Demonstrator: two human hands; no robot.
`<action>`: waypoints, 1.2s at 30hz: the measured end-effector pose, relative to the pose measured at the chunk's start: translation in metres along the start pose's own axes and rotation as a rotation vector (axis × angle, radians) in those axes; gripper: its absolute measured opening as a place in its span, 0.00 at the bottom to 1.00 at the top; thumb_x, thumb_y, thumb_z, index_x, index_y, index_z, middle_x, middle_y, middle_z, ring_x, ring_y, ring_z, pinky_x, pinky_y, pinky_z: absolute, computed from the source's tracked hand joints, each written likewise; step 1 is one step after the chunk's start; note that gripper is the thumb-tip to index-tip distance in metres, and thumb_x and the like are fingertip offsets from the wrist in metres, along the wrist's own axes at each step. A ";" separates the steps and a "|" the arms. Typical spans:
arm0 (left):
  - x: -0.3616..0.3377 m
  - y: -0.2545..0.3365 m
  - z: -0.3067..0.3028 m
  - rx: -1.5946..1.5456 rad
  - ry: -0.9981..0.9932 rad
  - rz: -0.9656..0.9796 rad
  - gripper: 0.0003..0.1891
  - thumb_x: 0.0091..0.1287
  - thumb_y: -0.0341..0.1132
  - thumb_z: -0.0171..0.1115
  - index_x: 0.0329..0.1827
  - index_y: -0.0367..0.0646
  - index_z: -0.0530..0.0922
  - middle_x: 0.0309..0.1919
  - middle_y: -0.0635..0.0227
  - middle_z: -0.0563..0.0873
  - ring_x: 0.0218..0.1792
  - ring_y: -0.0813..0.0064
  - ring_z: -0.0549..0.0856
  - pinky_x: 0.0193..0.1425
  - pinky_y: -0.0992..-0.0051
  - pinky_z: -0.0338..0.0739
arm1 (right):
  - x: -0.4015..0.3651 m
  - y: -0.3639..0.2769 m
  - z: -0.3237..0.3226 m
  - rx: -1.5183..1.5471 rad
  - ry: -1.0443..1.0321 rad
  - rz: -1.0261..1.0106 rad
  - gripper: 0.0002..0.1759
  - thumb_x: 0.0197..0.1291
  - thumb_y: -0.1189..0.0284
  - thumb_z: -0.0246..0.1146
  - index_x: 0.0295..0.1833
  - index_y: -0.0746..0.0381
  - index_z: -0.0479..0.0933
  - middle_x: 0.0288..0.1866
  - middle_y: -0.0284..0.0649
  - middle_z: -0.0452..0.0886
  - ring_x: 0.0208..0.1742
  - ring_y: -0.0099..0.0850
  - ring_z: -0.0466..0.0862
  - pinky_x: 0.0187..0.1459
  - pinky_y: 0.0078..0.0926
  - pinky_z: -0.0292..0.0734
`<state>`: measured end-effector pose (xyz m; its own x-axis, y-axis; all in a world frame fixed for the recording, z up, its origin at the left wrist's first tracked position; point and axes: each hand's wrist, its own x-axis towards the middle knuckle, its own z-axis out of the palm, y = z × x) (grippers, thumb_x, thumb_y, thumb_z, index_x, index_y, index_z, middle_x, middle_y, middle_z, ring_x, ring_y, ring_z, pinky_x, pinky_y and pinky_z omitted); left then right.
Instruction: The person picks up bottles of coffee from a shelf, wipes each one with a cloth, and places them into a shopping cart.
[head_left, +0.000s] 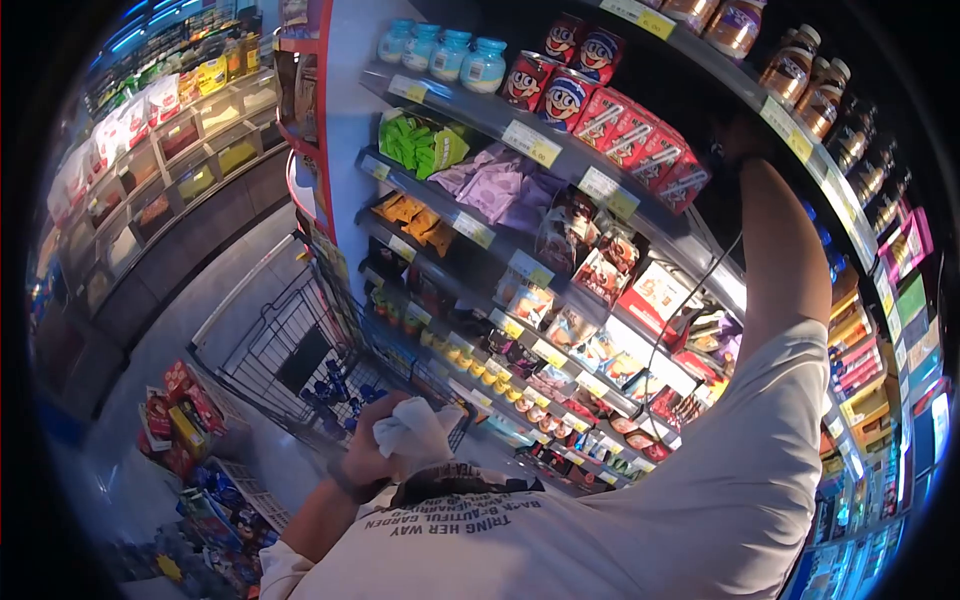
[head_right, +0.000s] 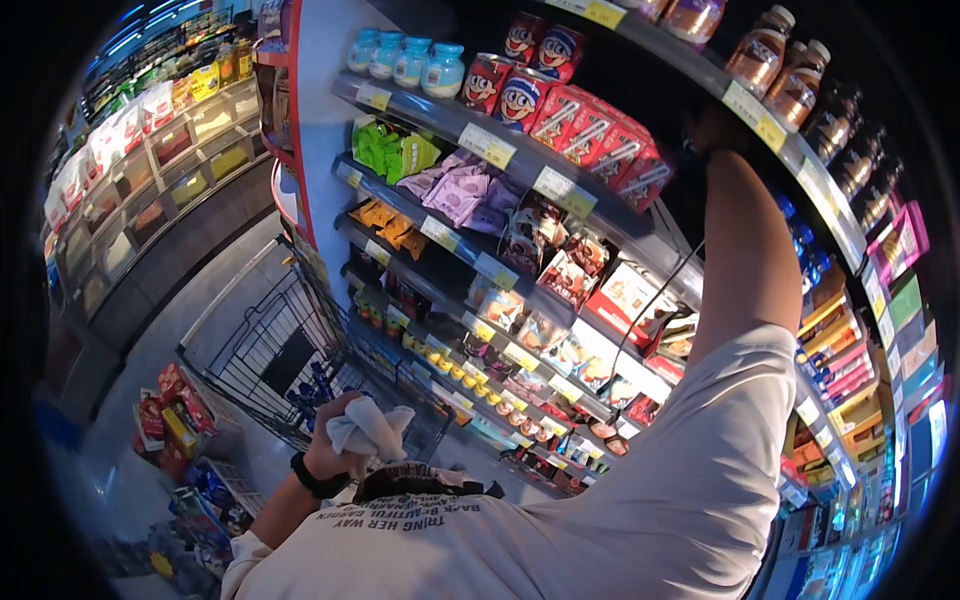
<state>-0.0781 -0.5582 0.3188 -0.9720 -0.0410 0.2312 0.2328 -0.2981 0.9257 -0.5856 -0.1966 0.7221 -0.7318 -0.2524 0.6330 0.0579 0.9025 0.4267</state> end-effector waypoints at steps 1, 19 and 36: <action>0.001 0.001 0.000 0.056 -0.028 0.017 0.30 0.48 0.35 0.81 0.54 0.40 0.78 0.44 0.71 0.85 0.46 0.81 0.83 0.53 0.73 0.78 | -0.009 -0.004 -0.013 0.038 -0.033 0.007 0.42 0.71 0.36 0.49 0.63 0.65 0.79 0.62 0.57 0.82 0.62 0.51 0.83 0.65 0.49 0.76; -0.022 -0.001 -0.023 0.187 -0.320 0.055 0.22 0.52 0.30 0.76 0.50 0.39 0.79 0.44 0.65 0.86 0.46 0.74 0.86 0.52 0.71 0.80 | -0.122 -0.050 -0.110 -0.052 0.104 0.057 0.35 0.70 0.39 0.52 0.52 0.63 0.79 0.46 0.52 0.88 0.49 0.49 0.88 0.46 0.50 0.84; -0.003 -0.007 -0.018 0.161 -0.458 0.117 0.19 0.52 0.31 0.73 0.48 0.41 0.80 0.41 0.65 0.85 0.43 0.72 0.85 0.49 0.71 0.78 | -0.228 -0.054 -0.148 0.038 0.561 -0.036 0.24 0.62 0.48 0.70 0.47 0.59 0.81 0.40 0.41 0.86 0.42 0.42 0.87 0.38 0.39 0.83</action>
<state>-0.0770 -0.5728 0.3058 -0.8338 0.3684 0.4111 0.3768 -0.1643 0.9116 -0.3212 -0.2393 0.6497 -0.2588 -0.4205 0.8696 0.0073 0.8994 0.4370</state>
